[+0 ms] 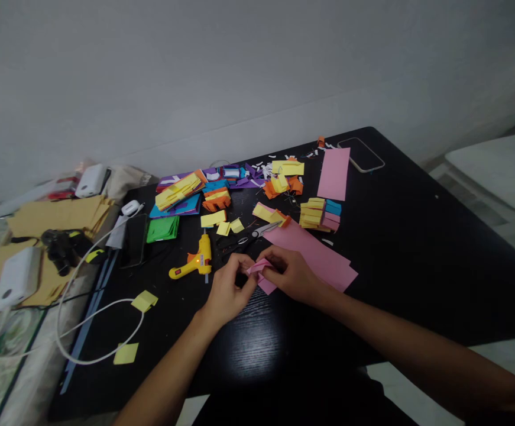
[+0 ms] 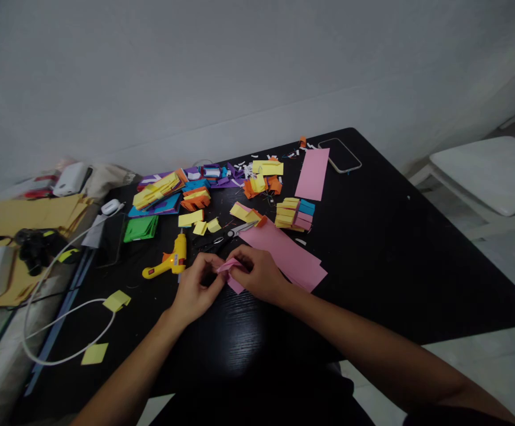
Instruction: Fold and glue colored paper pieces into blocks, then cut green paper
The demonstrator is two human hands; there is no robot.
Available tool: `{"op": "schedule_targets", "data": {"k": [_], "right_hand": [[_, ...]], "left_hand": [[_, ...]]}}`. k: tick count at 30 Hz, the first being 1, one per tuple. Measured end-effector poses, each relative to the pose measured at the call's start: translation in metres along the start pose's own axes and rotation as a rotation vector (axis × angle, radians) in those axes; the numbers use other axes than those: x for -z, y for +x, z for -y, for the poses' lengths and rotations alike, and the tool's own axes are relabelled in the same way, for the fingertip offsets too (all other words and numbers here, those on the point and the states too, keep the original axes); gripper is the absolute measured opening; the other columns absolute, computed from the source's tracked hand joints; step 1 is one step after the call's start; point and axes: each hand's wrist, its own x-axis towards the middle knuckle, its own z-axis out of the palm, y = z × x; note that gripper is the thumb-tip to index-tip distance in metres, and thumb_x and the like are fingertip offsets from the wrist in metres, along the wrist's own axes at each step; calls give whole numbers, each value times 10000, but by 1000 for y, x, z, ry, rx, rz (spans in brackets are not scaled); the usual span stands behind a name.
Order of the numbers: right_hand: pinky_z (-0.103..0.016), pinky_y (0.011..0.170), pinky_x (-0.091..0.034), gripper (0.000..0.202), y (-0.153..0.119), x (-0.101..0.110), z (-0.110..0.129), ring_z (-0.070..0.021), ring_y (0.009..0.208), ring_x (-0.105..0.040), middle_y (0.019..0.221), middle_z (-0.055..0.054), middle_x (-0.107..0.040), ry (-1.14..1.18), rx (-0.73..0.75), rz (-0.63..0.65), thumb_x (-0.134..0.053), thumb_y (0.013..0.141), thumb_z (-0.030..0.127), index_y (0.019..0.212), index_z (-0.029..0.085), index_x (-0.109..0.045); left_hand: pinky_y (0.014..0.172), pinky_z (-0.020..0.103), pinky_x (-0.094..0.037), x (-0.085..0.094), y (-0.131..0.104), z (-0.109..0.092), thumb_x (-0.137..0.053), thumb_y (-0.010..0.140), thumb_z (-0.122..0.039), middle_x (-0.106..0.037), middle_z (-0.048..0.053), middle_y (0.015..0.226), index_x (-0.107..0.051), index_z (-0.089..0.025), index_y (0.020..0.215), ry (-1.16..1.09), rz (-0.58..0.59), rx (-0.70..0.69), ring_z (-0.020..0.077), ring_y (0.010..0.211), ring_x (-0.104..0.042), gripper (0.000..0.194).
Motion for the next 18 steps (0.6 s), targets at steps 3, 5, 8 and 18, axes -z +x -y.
{"op": "schedule_targets", "data": {"k": [3, 5, 8, 18], "right_hand": [[-282, 695, -494, 79, 0, 1, 4, -166, 758, -655, 814, -3, -727, -20, 26, 1, -702, 830, 229, 902, 200, -721], [-290, 711, -498, 89, 0, 2, 6, -176, 786, -659, 836, -16, -734, -31, 36, -6, -720, 852, 280, 885, 198, -730], [-290, 691, -482, 122, 0, 4, 5, -170, 755, -636, 821, -14, -721, -27, 33, -17, -723, 868, 317, 881, 196, -730], [-286, 682, -467, 142, 1, 3, 2, -162, 729, -619, 781, -3, -697, 130, -38, -23, -771, 818, 326, 835, 191, -728]], "left_hand": [[730, 243, -544, 1, -2, -3, -658, 950, -197, -665, 9, 917, -589, -215, 1069, -58, 40, -9, 137, 794, -666, 139], [764, 259, -549, 2, -2, -5, -652, 967, -228, -677, 25, 958, -584, -213, 1108, -168, 53, 27, 148, 840, -676, 157], [748, 264, -540, 2, 1, -7, -593, 1023, -338, -688, 22, 899, -597, -202, 1122, -362, 33, 148, 150, 807, -680, 168], [657, 257, -526, 0, 10, -10, -711, 925, -530, -691, 7, 731, -706, -167, 905, -441, 59, 352, 143, 659, -657, 363]]}}
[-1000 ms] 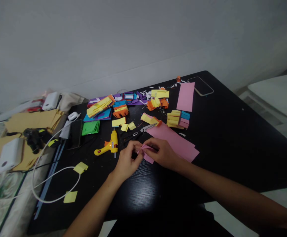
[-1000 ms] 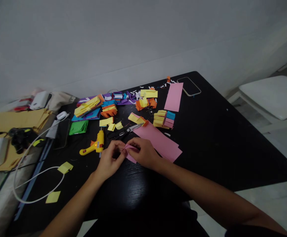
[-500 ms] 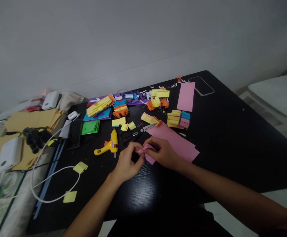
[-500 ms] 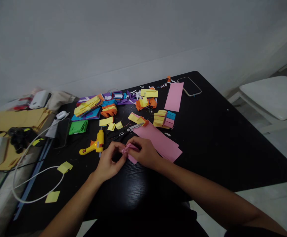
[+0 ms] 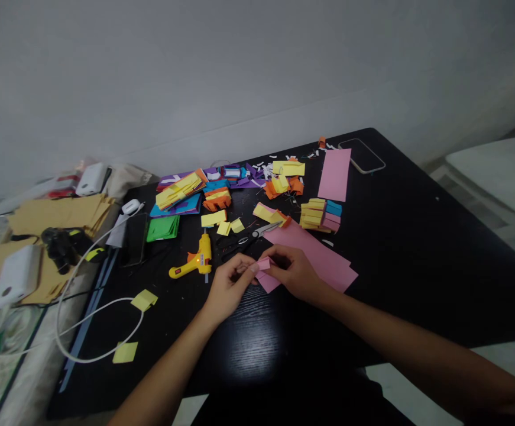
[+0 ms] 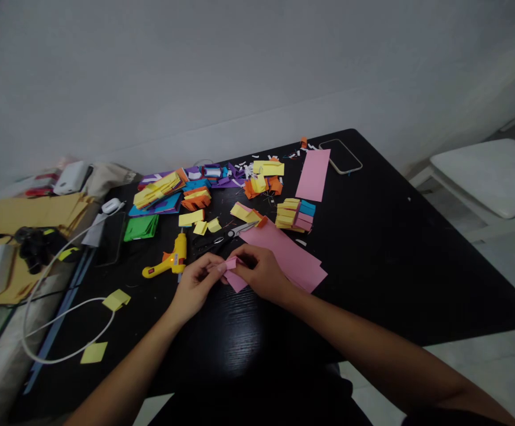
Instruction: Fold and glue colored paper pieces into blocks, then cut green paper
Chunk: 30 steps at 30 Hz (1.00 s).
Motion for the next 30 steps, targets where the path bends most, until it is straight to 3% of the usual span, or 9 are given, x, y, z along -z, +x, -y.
{"op": "schedule_targets", "data": {"k": [10, 14, 19, 30], "right_hand": [[-316, 723, -512, 130, -2, 1, 3, -190, 771, -662, 808, -22, -737, -104, 36, -6, -643, 864, 280, 834, 198, -741], [-326, 755, -535, 140, -2, 1, 4, -199, 805, -689, 825, -27, -750, -102, 14, 5, -649, 876, 300, 842, 204, -746], [-291, 665, -505, 217, -2, 0, 2, -170, 715, -672, 788, -10, -740, -38, -16, -28, -709, 842, 321, 1015, 202, -764], [-319, 739, -549, 158, -2, 1, 0, -196, 805, -727, 863, -37, -792, -68, -2, -1, -686, 884, 291, 980, 201, -773]], "left_hand": [[620, 260, -535, 6, 2, -1, -714, 920, -520, -692, 4, 663, -703, -176, 824, 46, -36, -50, 149, 618, -659, 357], [602, 254, -523, 7, 2, -3, -680, 941, -539, -681, 6, 651, -701, -177, 791, 91, -50, -85, 150, 615, -648, 392], [575, 237, -498, 7, 1, -1, -684, 943, -515, -680, -1, 651, -719, -176, 817, 122, -62, -103, 137, 602, -622, 363], [545, 221, -441, 11, 3, 4, -693, 933, -437, -667, 1, 652, -757, -170, 824, 205, -102, -132, 121, 580, -554, 296]]}}
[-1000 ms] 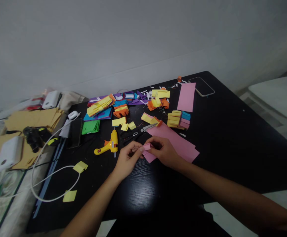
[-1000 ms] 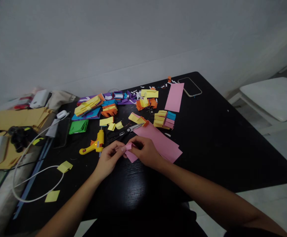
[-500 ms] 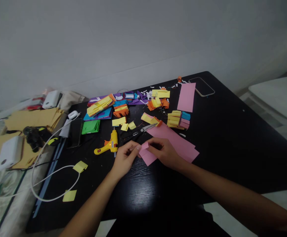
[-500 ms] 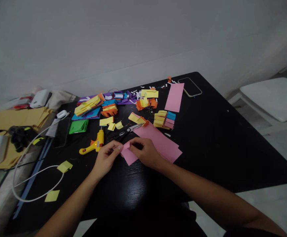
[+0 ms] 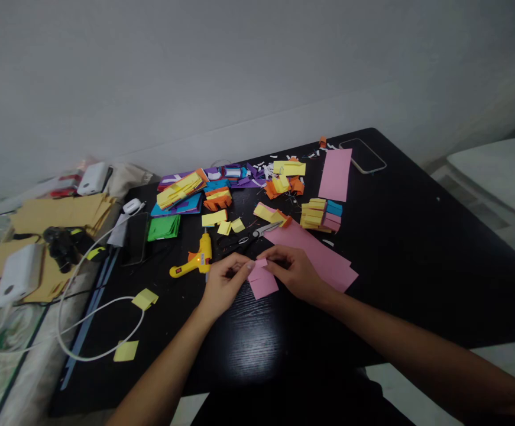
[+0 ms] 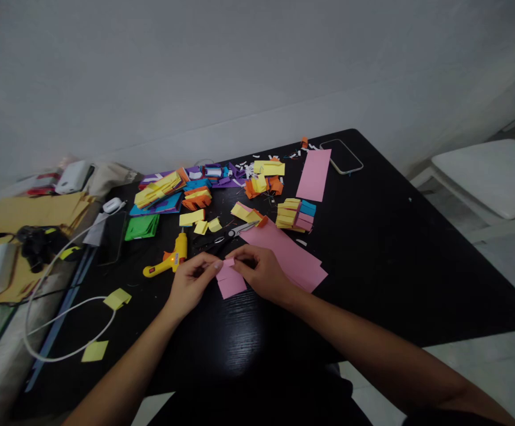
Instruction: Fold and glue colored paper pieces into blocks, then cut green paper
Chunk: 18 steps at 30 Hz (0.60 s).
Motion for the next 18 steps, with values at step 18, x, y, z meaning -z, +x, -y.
{"op": "schedule_targets", "data": {"k": [18], "right_hand": [[-299, 698, -542, 170, 0, -2, 1, -174, 756, -701, 825, -25, -762, -45, 35, 3, -700, 909, 365, 906, 198, -731]], "left_hand": [[671, 249, -535, 3, -1, -2, -671, 977, -318, -761, 26, 809, -763, -198, 893, 168, 16, -210, 144, 706, -675, 173]]}}
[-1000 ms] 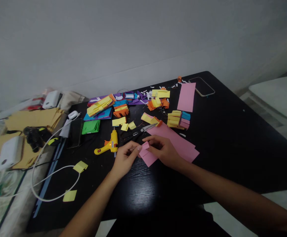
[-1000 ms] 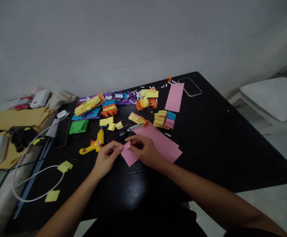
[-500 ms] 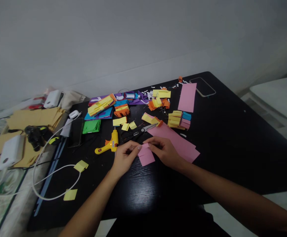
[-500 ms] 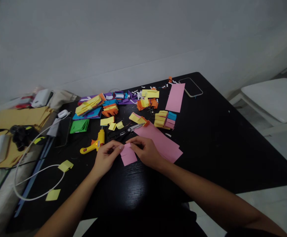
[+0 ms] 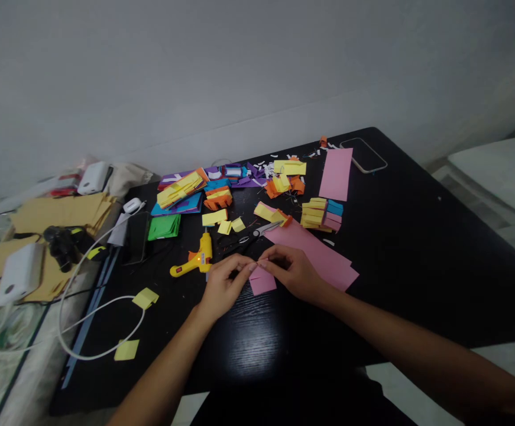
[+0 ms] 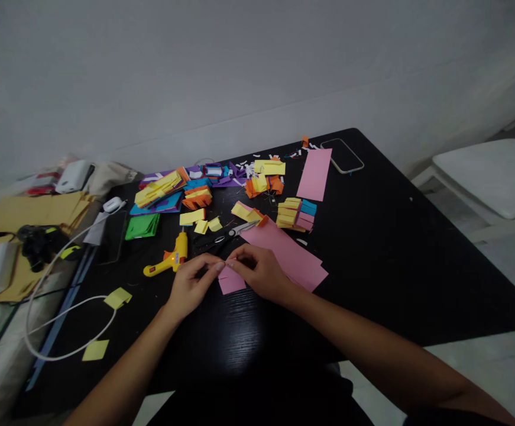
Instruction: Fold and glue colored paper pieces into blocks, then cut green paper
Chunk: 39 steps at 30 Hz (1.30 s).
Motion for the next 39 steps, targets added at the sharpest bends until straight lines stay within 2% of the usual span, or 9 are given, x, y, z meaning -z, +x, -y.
{"op": "schedule_targets", "data": {"k": [7, 11, 17, 27, 32, 39], "right_hand": [[-320, 739, -568, 155, 0, 1, -3, -192, 802, -725, 869, -30, -788, -28, 45, -45, -711, 924, 364, 926, 213, -745], [-334, 785, -584, 124, -2, 0, -3, -198, 834, -741, 898, -25, -799, -46, 65, -57, -726, 926, 352, 934, 235, -765], [-345, 789, -603, 154, -3, -2, -5, -207, 833, -758, 888, -25, -804, 33, 16, -60, -789, 870, 369, 945, 238, -763], [-326, 831, -568, 175, 1, 3, 2, -196, 891, -728, 945, -39, -797, 61, -7, 31, -655, 940, 336, 924, 202, -767], [-331, 816, -570, 200, 1, 3, 0, -202, 889, -727, 966, -53, -791, 94, -15, 27, -648, 940, 358, 970, 190, -754], [-345, 806, -574, 182, 1, 1, -1, -205, 865, -721, 921, -45, -784, 33, 16, 18, -651, 941, 348, 925, 200, -757]], "left_hand": [[694, 266, -547, 2, 0, -1, -650, 985, -329, -765, 43, 851, -769, -197, 966, -20, 20, 29, 155, 723, -668, 179], [696, 266, -537, 0, -1, -1, -649, 987, -322, -754, 39, 838, -762, -197, 940, -22, -3, 18, 156, 732, -666, 176], [691, 254, -527, 0, -1, 0, -665, 985, -295, -753, 26, 827, -763, -198, 924, -13, -35, -2, 145, 734, -667, 150], [686, 235, -516, -1, 0, 0, -686, 963, -250, -734, 10, 785, -739, -187, 880, 19, -89, -63, 128, 707, -641, 116], [662, 219, -502, -1, -1, 4, -688, 957, -242, -738, 9, 790, -743, -185, 884, 8, -105, -40, 122, 702, -638, 108], [661, 223, -498, -2, -2, 4, -694, 949, -265, -733, 10, 774, -755, -187, 878, -2, -101, 8, 127, 695, -632, 121]]}}
